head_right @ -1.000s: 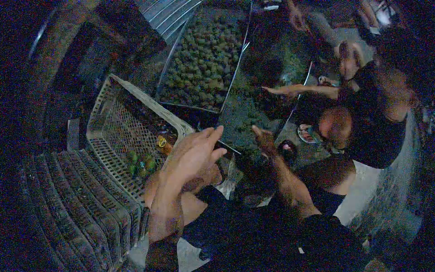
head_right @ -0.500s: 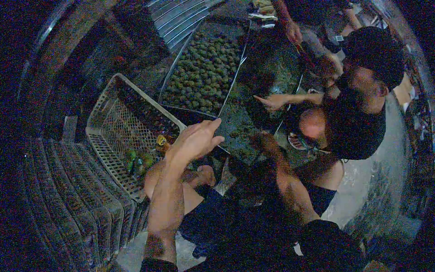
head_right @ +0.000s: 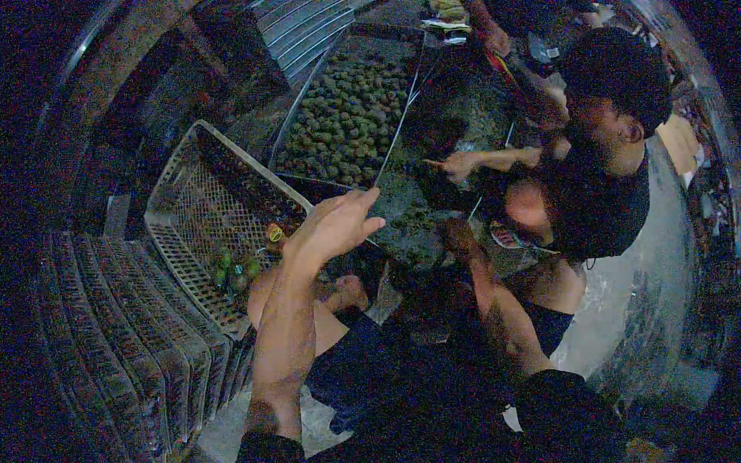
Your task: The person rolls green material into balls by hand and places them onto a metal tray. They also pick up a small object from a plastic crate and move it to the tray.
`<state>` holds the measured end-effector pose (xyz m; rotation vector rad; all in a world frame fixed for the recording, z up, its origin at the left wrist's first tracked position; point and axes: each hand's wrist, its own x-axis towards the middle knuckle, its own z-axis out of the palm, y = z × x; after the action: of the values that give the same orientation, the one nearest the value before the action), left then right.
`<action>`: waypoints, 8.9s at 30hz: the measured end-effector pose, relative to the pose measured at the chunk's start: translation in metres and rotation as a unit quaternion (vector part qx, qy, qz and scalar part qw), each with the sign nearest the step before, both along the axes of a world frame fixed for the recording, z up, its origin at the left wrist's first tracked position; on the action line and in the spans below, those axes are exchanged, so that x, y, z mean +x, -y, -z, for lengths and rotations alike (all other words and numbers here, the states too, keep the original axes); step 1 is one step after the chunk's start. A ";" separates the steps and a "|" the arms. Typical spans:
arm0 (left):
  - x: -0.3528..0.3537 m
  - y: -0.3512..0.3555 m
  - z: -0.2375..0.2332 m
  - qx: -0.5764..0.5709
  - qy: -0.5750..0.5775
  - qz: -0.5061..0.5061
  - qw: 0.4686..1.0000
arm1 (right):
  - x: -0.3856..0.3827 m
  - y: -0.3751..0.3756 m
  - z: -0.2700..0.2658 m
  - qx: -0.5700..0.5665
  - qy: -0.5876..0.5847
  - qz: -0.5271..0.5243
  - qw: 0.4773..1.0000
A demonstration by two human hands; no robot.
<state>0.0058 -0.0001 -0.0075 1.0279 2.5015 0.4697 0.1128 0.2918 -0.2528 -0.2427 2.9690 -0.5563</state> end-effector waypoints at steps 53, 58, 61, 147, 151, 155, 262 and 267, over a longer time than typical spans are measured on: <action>-0.002 0.033 -0.014 -0.003 0.040 -0.081 0.996 | 0.040 0.053 -0.040 -0.491 0.247 0.333 0.766; -0.008 0.032 -0.010 0.007 0.041 -0.076 0.996 | 0.087 0.017 0.111 -0.498 0.404 0.181 0.746; -0.010 0.028 -0.010 0.016 0.039 -0.071 0.997 | 0.017 0.003 0.138 -0.637 0.372 0.161 0.655; -0.001 -0.023 0.000 -0.019 0.017 -0.003 1.000 | 0.009 0.042 -0.017 -0.397 0.093 0.432 0.805; -0.002 -0.019 0.001 -0.007 0.021 -0.004 1.000 | 0.012 0.081 -0.085 -0.465 0.111 0.331 0.814; -0.003 -0.014 -0.001 0.001 0.016 -0.012 1.000 | 0.020 0.081 -0.124 -0.635 0.233 0.354 0.646; 0.004 0.026 -0.002 0.001 0.021 -0.049 0.999 | -0.002 0.077 -0.096 -0.400 0.212 0.284 0.845; 0.003 0.019 -0.002 0.028 0.013 -0.036 0.999 | 0.007 0.066 -0.086 -0.618 0.153 0.385 0.669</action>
<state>0.0089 -0.0188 -0.0059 0.9480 2.5225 0.5751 0.1199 0.2260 -0.1673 0.9546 1.6976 -2.2929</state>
